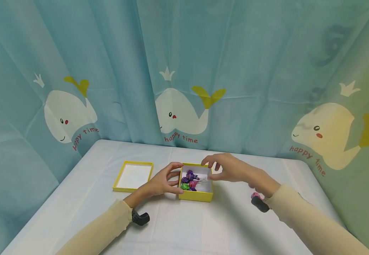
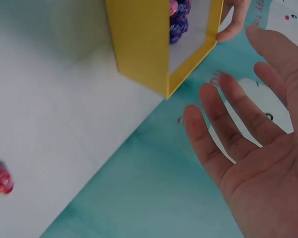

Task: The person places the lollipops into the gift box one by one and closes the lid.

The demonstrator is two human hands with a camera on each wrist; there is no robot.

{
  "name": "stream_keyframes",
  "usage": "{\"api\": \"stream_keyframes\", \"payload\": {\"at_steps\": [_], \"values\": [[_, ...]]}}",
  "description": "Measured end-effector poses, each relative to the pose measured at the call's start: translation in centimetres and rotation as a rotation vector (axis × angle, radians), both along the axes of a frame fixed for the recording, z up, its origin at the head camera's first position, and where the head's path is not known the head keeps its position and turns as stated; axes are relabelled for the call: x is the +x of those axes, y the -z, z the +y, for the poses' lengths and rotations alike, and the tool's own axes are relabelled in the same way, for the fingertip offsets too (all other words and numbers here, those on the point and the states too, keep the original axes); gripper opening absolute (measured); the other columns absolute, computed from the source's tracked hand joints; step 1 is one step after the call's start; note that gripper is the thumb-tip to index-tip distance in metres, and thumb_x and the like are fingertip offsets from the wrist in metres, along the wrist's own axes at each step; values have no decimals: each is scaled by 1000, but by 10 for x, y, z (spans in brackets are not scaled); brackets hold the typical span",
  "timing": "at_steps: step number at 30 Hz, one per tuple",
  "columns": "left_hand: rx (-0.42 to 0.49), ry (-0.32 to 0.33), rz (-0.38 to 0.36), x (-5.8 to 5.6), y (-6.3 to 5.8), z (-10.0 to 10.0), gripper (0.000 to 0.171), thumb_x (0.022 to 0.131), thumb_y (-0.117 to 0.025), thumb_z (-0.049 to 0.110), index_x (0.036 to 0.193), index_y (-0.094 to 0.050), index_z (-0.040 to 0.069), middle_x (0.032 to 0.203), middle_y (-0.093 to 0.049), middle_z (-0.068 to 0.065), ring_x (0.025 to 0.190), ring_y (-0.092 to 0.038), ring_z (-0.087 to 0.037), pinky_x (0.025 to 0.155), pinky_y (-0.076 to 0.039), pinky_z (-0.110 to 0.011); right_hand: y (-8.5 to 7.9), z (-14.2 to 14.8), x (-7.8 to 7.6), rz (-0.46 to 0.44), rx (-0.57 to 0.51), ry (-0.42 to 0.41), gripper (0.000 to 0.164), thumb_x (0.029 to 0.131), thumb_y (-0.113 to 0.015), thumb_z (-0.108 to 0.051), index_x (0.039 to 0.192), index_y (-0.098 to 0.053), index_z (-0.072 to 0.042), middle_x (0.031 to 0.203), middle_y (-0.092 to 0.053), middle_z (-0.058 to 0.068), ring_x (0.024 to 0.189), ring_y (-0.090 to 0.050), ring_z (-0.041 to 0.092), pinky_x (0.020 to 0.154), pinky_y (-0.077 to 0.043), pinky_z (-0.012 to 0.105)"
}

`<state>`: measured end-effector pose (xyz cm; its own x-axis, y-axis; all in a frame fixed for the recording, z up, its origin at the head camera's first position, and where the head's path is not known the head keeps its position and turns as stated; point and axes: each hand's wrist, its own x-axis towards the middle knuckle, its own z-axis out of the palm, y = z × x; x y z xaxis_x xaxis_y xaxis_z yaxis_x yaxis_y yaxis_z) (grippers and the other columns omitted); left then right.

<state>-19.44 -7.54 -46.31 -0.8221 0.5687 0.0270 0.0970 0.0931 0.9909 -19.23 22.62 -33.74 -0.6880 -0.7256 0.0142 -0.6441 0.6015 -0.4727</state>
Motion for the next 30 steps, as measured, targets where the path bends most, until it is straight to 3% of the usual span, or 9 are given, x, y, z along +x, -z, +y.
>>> {"api": "stream_keyframes", "payload": {"at_steps": [6, 12, 19, 24, 30], "values": [[2, -8, -1, 1, -1, 0, 91, 79, -89, 5, 153, -38, 14, 163, -31, -13, 147, -39, -33, 110, -49, -35, -4, 27, 8, 29, 32, 68, 48, 88, -84, -30, 130, -65, -20, 108, -66, -7, 97, -65, 17, 76, -61, 30], [7, -8, -2, 1, 0, -1, 92, 80, -89, 4, 154, -36, 11, 163, -31, -15, 147, -38, -34, 110, -49, -35, 4, 55, 17, 42, 17, 108, 48, 87, -85, -28, 130, -64, -22, 107, -64, -10, 94, -63, 11, 74, -60, 28], [-7, -7, 7, 1, -1, 1, 93, 79, -89, 5, 155, -35, 10, 163, -31, -15, 147, -39, -34, 110, -49, -35, 26, 86, 28, 94, -18, 150, 46, 84, -87, -19, 126, -66, -21, 103, -64, -10, 87, -63, 8, 67, -60, 28], [-2, -8, 6, 1, 0, 0, 92, 79, -90, 6, 154, -36, 11, 163, -30, -16, 147, -38, -34, 110, -49, -35, 46, 103, 36, 194, -62, 154, 46, 80, -87, -9, 121, -68, -19, 96, -64, -8, 79, -63, 12, 61, -55, 26], [-6, -11, 12, -1, 2, 0, 91, 79, -90, 8, 153, -37, 14, 163, -31, -13, 147, -38, -33, 110, -49, -34, 73, 125, 45, 319, -131, 121, 51, 72, -92, -5, 116, -67, -11, 90, -62, -7, 75, -58, 8, 61, -54, 25]]}}
